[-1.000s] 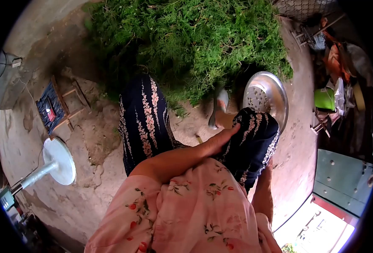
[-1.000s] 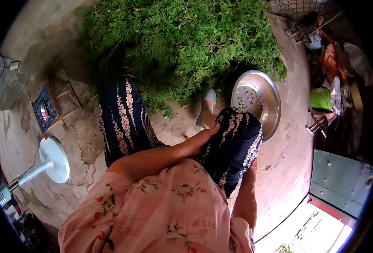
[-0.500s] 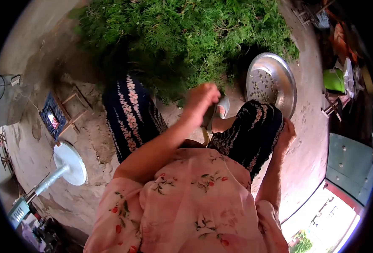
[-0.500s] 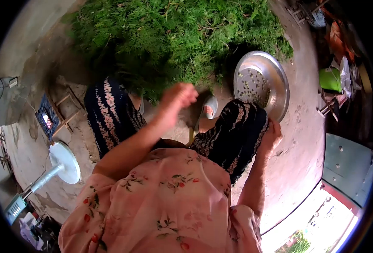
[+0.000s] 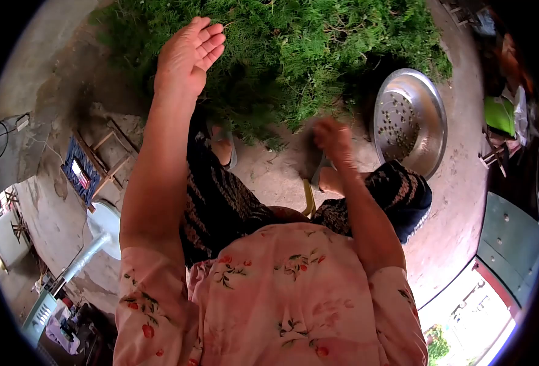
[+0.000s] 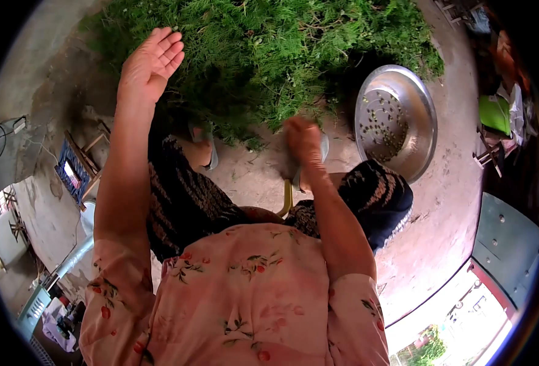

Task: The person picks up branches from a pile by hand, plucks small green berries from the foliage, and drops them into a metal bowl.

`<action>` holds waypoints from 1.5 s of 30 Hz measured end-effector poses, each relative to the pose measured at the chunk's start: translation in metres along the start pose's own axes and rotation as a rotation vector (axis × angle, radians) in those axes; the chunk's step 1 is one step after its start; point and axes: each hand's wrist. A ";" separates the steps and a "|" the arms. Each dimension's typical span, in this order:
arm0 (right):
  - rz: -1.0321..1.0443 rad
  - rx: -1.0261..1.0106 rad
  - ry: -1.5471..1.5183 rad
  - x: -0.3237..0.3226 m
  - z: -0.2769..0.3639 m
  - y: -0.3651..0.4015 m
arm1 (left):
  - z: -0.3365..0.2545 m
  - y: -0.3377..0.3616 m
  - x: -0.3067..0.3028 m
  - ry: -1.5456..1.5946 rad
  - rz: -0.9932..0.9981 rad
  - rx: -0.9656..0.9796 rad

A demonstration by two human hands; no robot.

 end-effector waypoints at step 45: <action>-0.135 0.493 -0.418 0.081 -0.059 -0.139 | -0.021 -0.008 -0.005 0.073 0.031 -0.008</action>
Point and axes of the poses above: each hand's wrist, its own y-axis away from the middle knuckle, its own x-axis out of the palm, z = x × y, and after that the axes turned 10 degrees about y, right-handed
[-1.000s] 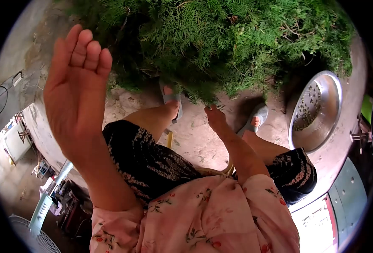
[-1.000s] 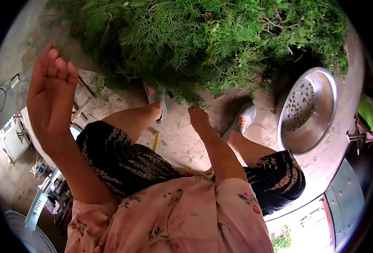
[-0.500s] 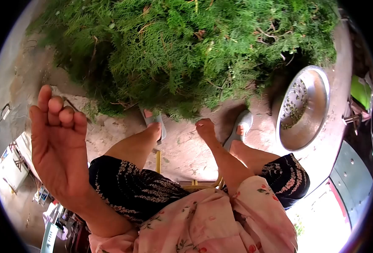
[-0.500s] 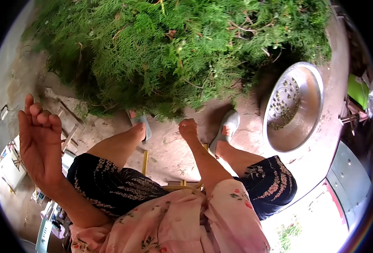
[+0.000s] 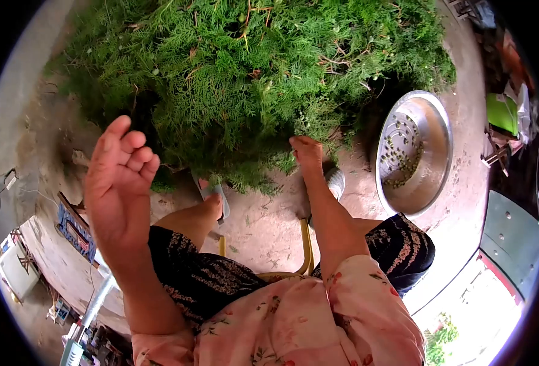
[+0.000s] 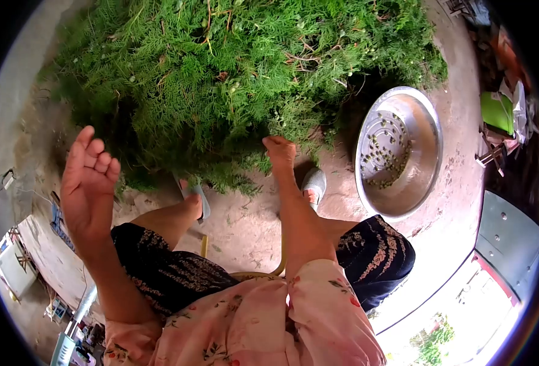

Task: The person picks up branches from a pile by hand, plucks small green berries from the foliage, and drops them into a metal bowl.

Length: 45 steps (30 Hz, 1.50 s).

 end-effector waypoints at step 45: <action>0.159 -0.988 -0.240 -0.092 0.110 0.328 | 0.082 0.218 0.049 -0.429 0.218 0.063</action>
Point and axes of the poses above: each hand's wrist, its own y-axis away from the middle knuckle, its own x-axis out of the palm, z = x × y, and after that the axes turned 10 degrees about y, right-handed
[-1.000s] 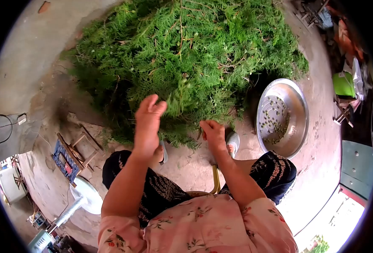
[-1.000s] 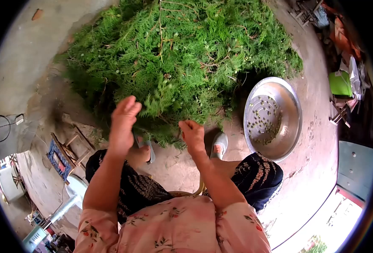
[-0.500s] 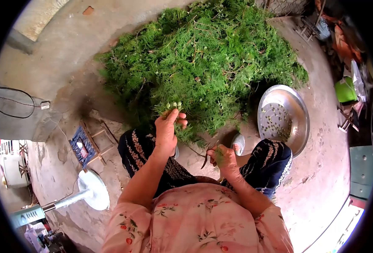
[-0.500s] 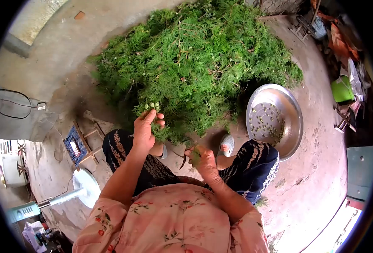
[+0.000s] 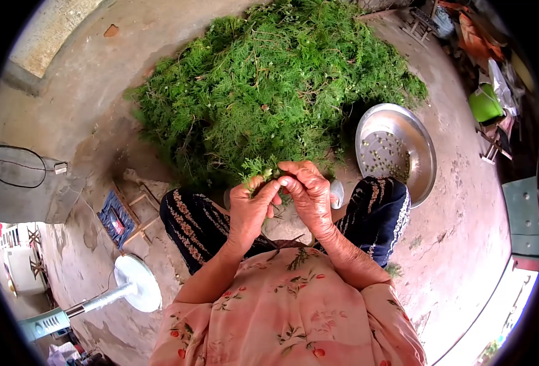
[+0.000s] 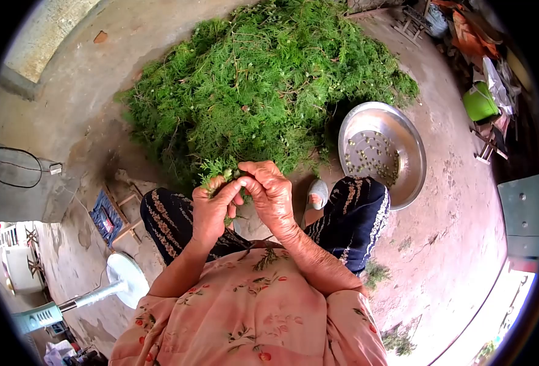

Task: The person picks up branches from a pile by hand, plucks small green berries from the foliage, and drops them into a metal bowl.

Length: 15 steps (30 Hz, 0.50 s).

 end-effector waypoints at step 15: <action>0.059 0.645 -0.679 -0.016 0.000 0.008 | 0.001 0.008 -0.004 0.090 0.074 -0.145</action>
Point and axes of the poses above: each hand's wrist, its own y-axis away from the middle knuckle, its own x-axis out of the palm, z = x × y, and after that the axes turned 10 degrees about y, right-handed
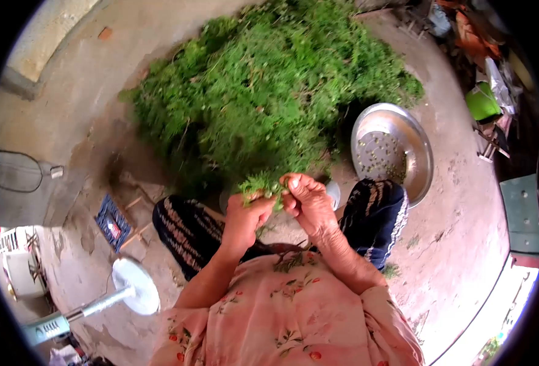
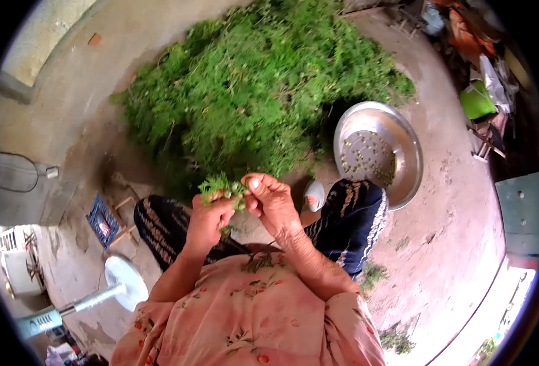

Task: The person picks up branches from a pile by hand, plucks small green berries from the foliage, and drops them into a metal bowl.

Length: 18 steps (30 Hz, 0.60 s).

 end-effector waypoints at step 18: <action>-0.069 -0.469 0.676 -0.002 -0.005 0.004 | 0.015 0.001 0.013 -0.707 -0.045 0.297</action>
Point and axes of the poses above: each hand's wrist, its own y-axis away from the middle knuckle, its own x-axis out of the palm, z = x × y, and after that the axes turned 10 degrees about y, right-handed
